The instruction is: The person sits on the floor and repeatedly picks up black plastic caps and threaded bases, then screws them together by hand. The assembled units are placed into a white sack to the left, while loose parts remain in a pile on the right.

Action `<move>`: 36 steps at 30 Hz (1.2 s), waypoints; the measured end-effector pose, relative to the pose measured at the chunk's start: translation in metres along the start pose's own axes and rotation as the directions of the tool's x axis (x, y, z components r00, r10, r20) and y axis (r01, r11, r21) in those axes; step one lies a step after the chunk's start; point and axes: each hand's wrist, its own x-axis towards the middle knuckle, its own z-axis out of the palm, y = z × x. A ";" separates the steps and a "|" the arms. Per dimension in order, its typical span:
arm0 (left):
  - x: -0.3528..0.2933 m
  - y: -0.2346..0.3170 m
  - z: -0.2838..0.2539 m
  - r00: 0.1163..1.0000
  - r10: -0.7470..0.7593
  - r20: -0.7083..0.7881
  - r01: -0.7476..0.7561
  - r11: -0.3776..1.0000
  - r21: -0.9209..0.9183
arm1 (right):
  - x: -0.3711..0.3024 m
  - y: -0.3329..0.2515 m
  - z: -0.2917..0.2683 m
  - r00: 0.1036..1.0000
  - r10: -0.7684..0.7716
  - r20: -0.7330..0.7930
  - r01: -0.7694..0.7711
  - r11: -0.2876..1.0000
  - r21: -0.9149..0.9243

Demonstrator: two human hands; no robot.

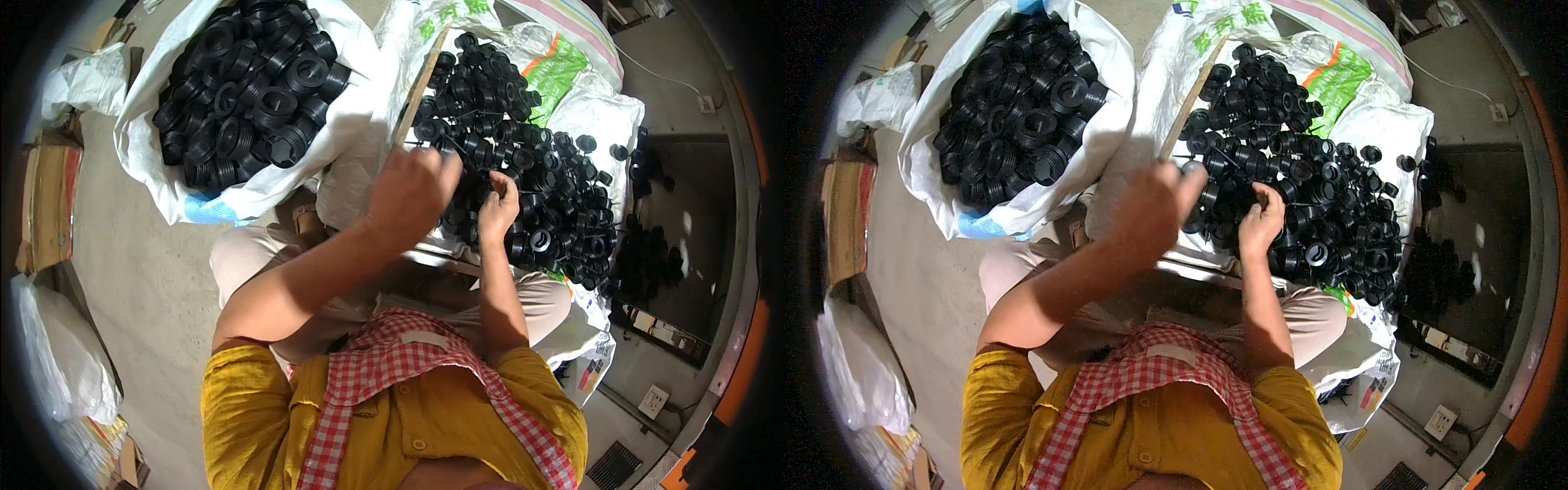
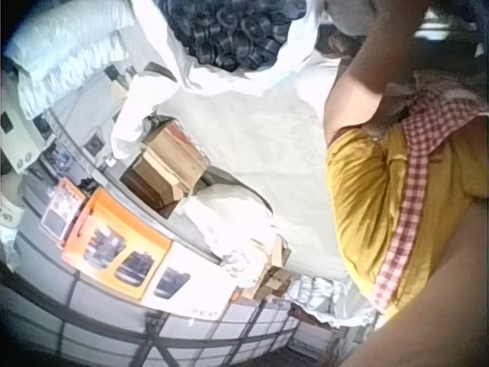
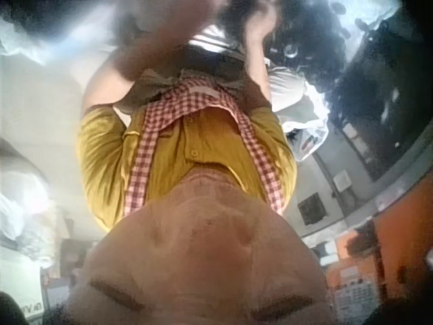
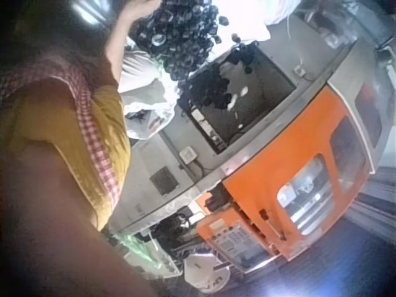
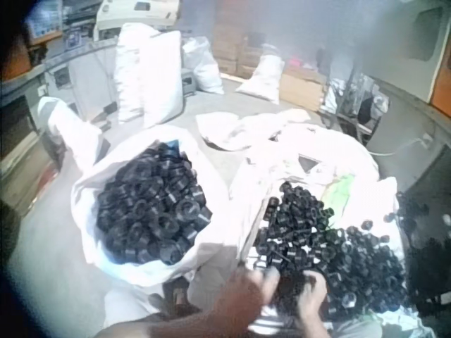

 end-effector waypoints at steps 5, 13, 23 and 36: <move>0.019 -0.069 -0.052 0.727 -0.198 -0.657 0.441 0.869 0.225 | 0.032 0.012 0.029 0.808 0.092 0.582 0.303 0.782 -0.544; 0.013 -0.025 0.000 0.971 -0.241 0.002 0.198 0.795 -0.573 | 0.027 0.015 0.008 0.878 0.098 0.469 0.176 0.844 -0.506; 0.004 -0.003 0.050 0.763 -0.064 0.643 0.646 0.051 -0.762 | -0.056 -0.055 -0.060 0.963 0.123 0.238 -0.200 0.922 0.332; -0.013 0.000 0.053 0.897 0.310 0.315 0.064 0.615 -0.786 | -0.019 -0.076 -0.090 0.569 -0.064 0.820 0.040 0.998 0.050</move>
